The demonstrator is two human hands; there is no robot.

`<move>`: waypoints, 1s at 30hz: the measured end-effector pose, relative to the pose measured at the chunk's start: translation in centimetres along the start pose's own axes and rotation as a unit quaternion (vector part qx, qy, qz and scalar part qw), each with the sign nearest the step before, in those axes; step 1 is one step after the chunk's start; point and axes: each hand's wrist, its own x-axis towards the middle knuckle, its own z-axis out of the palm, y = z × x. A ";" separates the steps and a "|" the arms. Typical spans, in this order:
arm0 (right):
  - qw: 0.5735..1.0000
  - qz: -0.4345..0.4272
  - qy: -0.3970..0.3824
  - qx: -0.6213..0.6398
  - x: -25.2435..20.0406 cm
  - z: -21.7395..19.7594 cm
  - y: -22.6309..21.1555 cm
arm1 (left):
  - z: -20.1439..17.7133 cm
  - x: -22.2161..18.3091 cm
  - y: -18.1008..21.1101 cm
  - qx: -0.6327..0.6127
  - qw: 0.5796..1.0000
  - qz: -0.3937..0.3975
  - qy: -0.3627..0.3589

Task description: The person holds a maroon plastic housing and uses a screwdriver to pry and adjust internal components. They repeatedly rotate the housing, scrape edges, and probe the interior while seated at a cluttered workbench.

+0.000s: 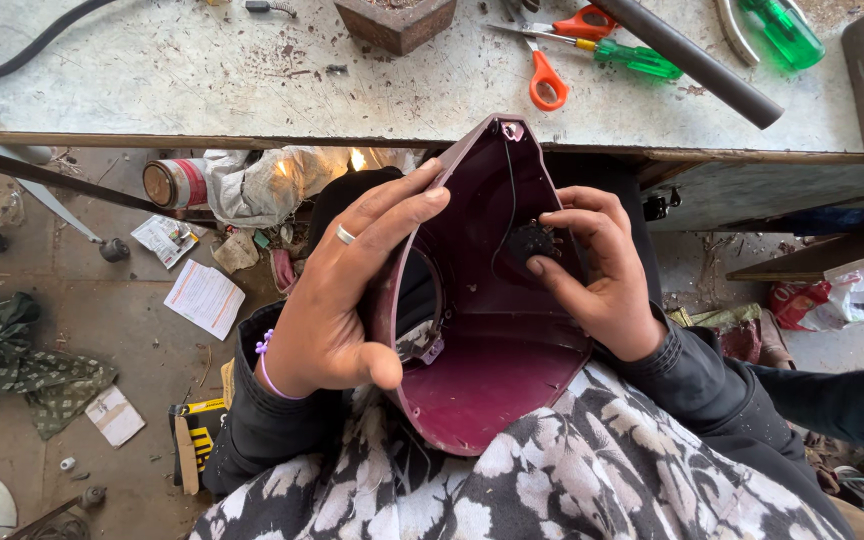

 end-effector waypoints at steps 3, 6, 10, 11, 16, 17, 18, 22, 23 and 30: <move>0.999 -0.020 -0.009 0.034 -0.2 0.0 0.0 | -0.2 -0.7 -0.5 0.040 0.998 0.054 -0.003; 0.993 -0.030 -0.013 0.110 -0.4 -0.1 0.1 | -0.2 -1.3 -0.8 0.058 0.994 0.089 -0.001; 0.991 0.027 -0.022 0.131 -0.9 -0.5 0.3 | -0.4 -1.8 -0.6 0.076 0.991 0.113 -0.002; 0.991 0.052 -0.024 0.118 -1.1 -0.5 0.3 | -0.4 -1.9 -0.5 0.079 0.990 0.116 -0.001; 0.987 0.054 -0.022 0.150 -1.4 -0.7 0.9 | -0.4 -2.0 -0.4 0.080 0.988 0.129 0.002; 0.986 0.051 -0.021 0.157 -1.4 -0.7 1.0 | -0.3 -2.0 -0.3 0.077 0.989 0.129 0.005; 0.987 0.051 -0.020 0.154 -1.5 -0.7 1.1 | -0.3 -2.0 -0.3 0.076 0.989 0.128 0.006; 0.984 0.060 -0.014 0.165 -1.6 -0.6 1.6 | -0.2 -2.1 -0.4 0.069 0.990 0.122 0.002; 0.983 0.064 -0.012 0.173 -1.6 -0.6 1.7 | -0.3 -2.1 -0.5 0.065 0.990 0.122 -0.003; 0.967 0.138 -0.023 0.211 -1.3 -0.3 3.7 | -1.0 -1.2 -1.2 0.048 0.993 0.102 -0.037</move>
